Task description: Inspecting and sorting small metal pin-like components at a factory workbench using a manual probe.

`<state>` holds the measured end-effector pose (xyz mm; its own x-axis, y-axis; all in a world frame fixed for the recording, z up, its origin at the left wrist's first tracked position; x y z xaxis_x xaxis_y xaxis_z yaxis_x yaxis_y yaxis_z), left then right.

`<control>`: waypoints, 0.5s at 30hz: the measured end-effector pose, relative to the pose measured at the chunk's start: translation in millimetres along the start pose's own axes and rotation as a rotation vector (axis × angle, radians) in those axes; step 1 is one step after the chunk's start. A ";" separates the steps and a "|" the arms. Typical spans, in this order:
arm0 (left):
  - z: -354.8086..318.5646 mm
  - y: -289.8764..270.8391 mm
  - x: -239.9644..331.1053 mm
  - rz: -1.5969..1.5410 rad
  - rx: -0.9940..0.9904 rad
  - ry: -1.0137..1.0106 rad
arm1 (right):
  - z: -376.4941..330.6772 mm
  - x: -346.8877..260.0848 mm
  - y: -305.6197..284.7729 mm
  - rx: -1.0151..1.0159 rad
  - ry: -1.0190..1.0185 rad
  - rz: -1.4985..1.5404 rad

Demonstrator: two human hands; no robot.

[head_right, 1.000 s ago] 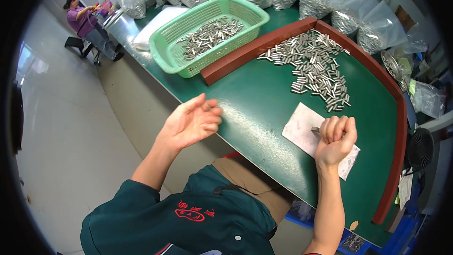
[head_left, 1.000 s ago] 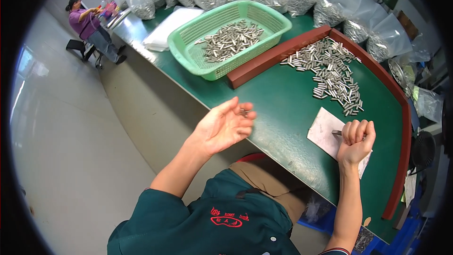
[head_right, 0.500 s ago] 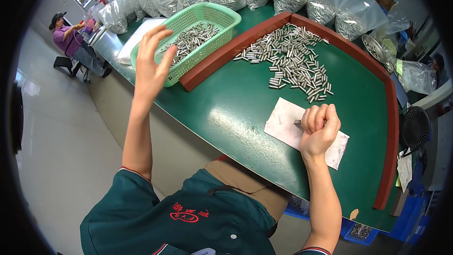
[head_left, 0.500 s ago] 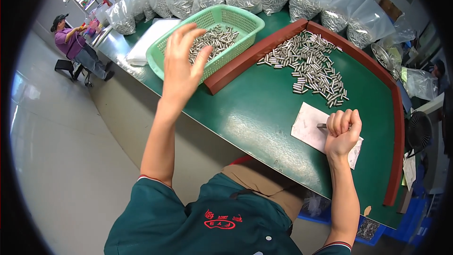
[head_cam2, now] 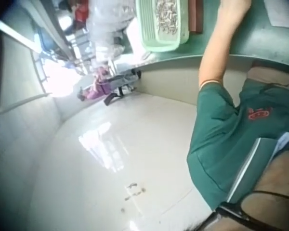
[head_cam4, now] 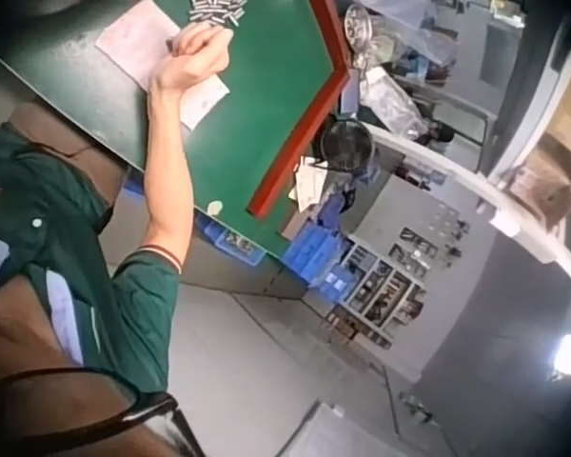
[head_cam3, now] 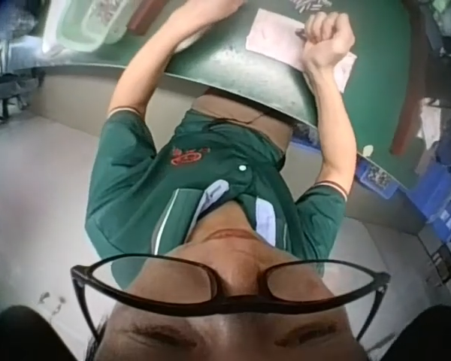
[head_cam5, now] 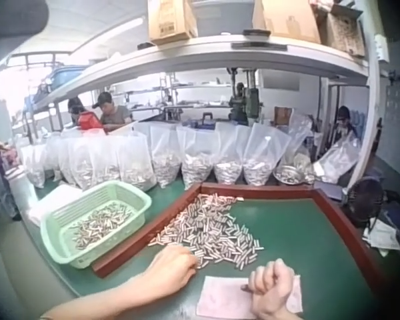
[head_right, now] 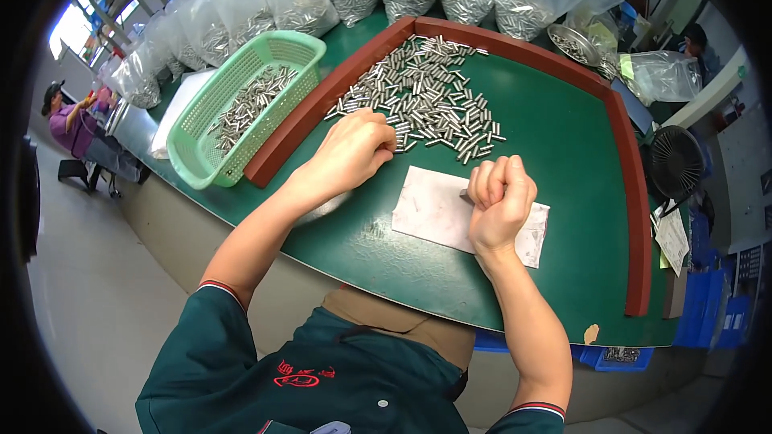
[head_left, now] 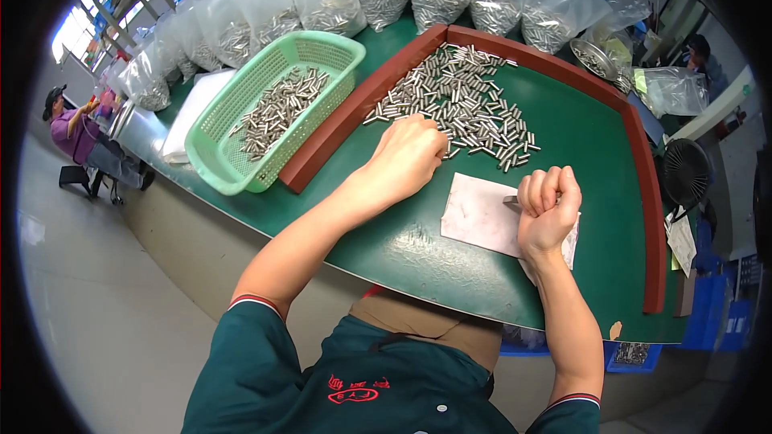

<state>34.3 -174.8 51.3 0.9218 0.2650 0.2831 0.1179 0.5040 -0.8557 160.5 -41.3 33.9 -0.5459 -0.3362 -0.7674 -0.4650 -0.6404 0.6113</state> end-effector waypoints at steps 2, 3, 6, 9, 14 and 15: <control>8.2 3.7 0.0 0.012 -0.006 0.008 | -0.1 0.6 -0.9 0.004 -0.005 0.003; 10.9 3.5 -1.5 0.017 -0.010 0.007 | -0.1 1.5 -0.7 0.003 0.002 0.008; 9.3 7.2 -8.5 -0.102 -0.046 -0.068 | -1.1 2.5 1.0 -0.013 0.002 -0.002; 2.9 13.4 -6.8 -0.056 -0.038 -0.087 | -1.6 2.4 1.8 -0.021 0.007 -0.001; -0.1 14.3 -6.3 -0.014 -0.038 -0.108 | -0.8 1.3 2.1 -0.020 0.011 -0.016; -0.4 13.9 -4.3 -0.015 -0.041 -0.098 | -0.5 1.7 2.3 -0.028 0.016 -0.020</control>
<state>32.2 -169.2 38.1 0.8793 0.3383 0.3353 0.1482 0.4747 -0.8676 158.9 -43.6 33.8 -0.5257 -0.3341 -0.7823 -0.4558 -0.6659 0.5907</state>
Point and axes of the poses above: each hand's wrist, its own z-axis towards the middle knuckle, its own y-axis out of the palm, x = y × z, the point moved 5 cm from there along z, towards the middle knuckle, and after that the axes turned 4 degrees about x, right-handed, at the moved point
